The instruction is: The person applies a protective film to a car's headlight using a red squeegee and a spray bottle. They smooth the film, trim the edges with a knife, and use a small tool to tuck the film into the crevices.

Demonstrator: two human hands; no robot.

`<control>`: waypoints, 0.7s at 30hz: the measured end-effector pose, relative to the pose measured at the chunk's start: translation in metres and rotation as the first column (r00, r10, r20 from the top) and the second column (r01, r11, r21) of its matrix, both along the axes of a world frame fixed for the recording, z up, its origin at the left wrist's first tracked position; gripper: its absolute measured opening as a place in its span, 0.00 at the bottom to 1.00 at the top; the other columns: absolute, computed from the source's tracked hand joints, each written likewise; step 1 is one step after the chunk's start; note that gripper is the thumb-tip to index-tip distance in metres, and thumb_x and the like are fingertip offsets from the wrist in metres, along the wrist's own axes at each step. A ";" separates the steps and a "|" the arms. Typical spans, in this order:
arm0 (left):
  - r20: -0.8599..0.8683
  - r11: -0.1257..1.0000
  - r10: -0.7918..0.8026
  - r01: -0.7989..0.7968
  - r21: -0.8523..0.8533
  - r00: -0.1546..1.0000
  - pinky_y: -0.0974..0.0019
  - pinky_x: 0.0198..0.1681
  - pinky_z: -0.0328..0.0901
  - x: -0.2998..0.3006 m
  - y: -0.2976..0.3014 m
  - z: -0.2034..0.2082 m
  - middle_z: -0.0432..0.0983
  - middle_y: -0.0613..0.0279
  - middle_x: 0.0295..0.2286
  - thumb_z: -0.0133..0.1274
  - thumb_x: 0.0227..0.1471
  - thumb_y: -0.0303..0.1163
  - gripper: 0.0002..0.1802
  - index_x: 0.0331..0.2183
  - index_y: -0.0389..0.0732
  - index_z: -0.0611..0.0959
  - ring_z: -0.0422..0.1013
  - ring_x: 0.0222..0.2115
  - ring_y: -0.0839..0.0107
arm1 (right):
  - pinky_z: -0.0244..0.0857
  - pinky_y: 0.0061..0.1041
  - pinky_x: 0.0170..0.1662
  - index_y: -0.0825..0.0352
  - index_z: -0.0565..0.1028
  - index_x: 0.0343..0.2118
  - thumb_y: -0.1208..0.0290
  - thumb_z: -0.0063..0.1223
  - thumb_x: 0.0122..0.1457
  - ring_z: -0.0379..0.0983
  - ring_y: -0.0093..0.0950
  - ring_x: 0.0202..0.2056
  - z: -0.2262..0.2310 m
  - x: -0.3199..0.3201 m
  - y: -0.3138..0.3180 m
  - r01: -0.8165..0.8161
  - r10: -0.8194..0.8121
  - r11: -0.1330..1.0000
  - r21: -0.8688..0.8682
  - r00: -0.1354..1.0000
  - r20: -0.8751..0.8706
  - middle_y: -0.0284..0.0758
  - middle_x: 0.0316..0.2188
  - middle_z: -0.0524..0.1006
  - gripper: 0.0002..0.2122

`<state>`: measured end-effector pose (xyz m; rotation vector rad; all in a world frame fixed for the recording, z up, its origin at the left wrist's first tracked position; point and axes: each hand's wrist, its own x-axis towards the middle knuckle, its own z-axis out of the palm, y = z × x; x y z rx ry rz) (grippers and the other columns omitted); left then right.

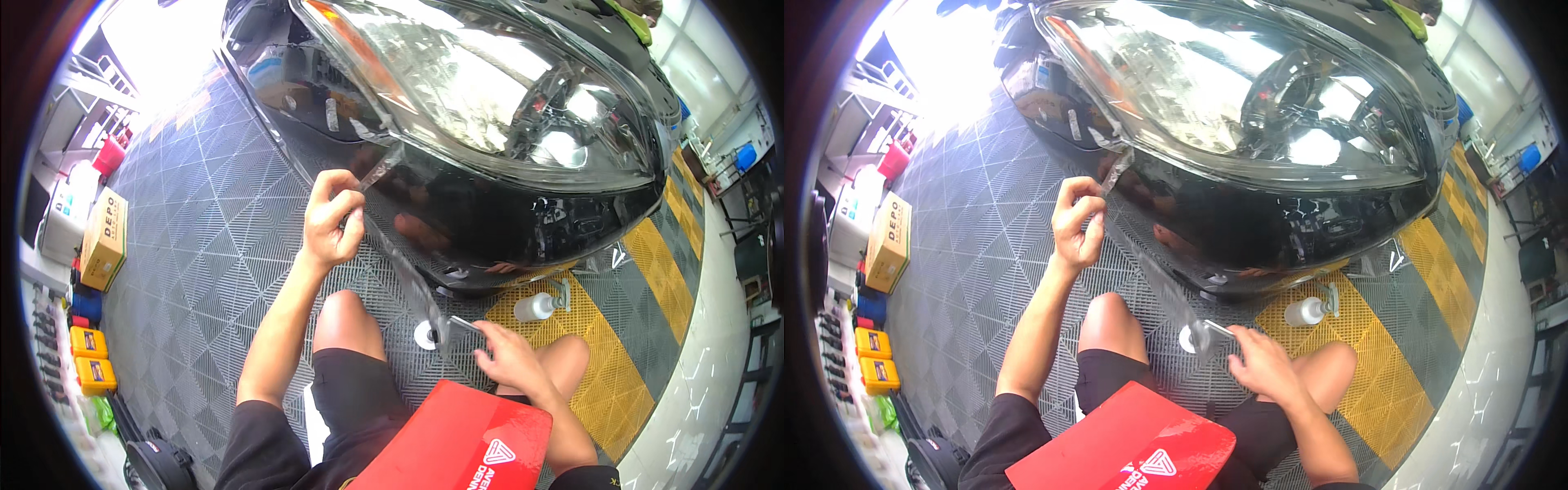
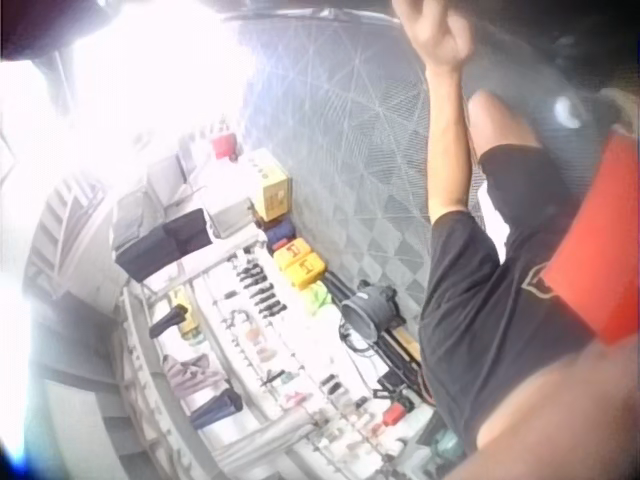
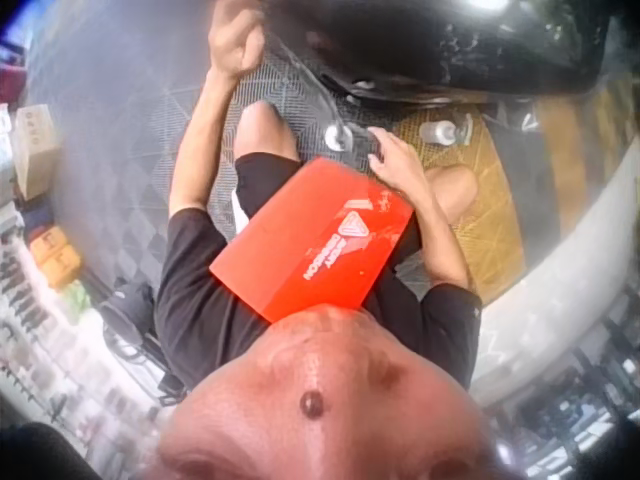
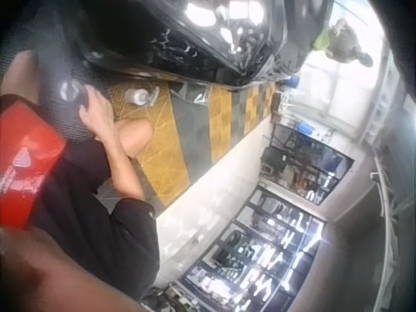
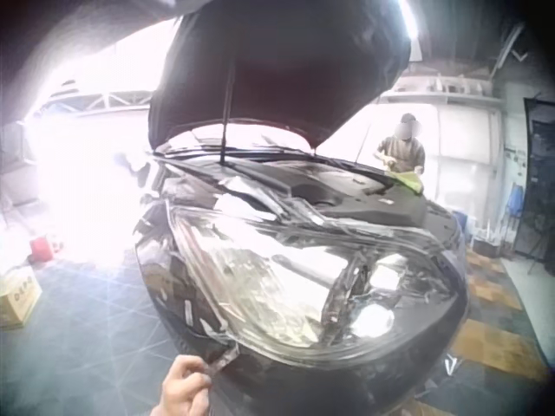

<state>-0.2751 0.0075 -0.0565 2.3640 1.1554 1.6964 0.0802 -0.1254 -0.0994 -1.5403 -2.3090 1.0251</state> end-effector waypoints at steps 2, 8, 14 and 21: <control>0.170 0.991 -0.130 0.133 -0.009 0.977 0.63 0.42 0.66 -0.010 0.007 -0.004 0.73 0.50 0.38 0.53 0.51 0.32 0.10 0.28 0.33 0.80 0.70 0.37 0.62 | 0.70 0.42 0.50 0.70 0.73 0.53 0.74 0.52 0.59 0.76 0.49 0.46 0.003 0.003 -0.008 0.115 -0.113 0.993 0.019 0.991 -0.068 0.49 0.43 0.79 0.18; 0.376 0.998 0.038 -0.015 -0.066 0.926 0.63 0.39 0.67 -0.006 0.013 0.013 0.74 0.54 0.32 0.57 0.51 0.27 0.06 0.28 0.34 0.79 0.72 0.33 0.62 | 0.71 0.30 0.42 0.73 0.74 0.52 0.81 0.49 0.61 0.78 0.35 0.37 0.028 -0.024 -0.042 0.344 -0.345 0.938 -0.051 0.901 -0.263 0.44 0.35 0.79 0.16; 0.345 0.982 0.142 -0.088 -0.167 0.928 0.65 0.30 0.66 0.050 0.009 0.039 0.71 0.62 0.27 0.71 0.46 0.38 0.19 0.29 0.39 0.78 0.69 0.26 0.68 | 0.70 0.25 0.39 0.73 0.74 0.52 0.82 0.50 0.62 0.75 0.26 0.32 0.023 -0.058 -0.071 0.433 -0.438 0.896 -0.098 0.830 -0.346 0.39 0.32 0.78 0.15; 0.331 0.985 0.111 -0.059 -0.165 0.937 0.67 0.29 0.63 0.047 0.012 0.038 0.70 0.62 0.28 0.70 0.46 0.34 0.14 0.29 0.41 0.80 0.68 0.25 0.68 | 0.70 0.23 0.40 0.72 0.75 0.54 0.82 0.52 0.63 0.77 0.27 0.34 0.039 -0.077 -0.078 0.524 -0.520 0.845 -0.108 0.758 -0.393 0.39 0.40 0.80 0.16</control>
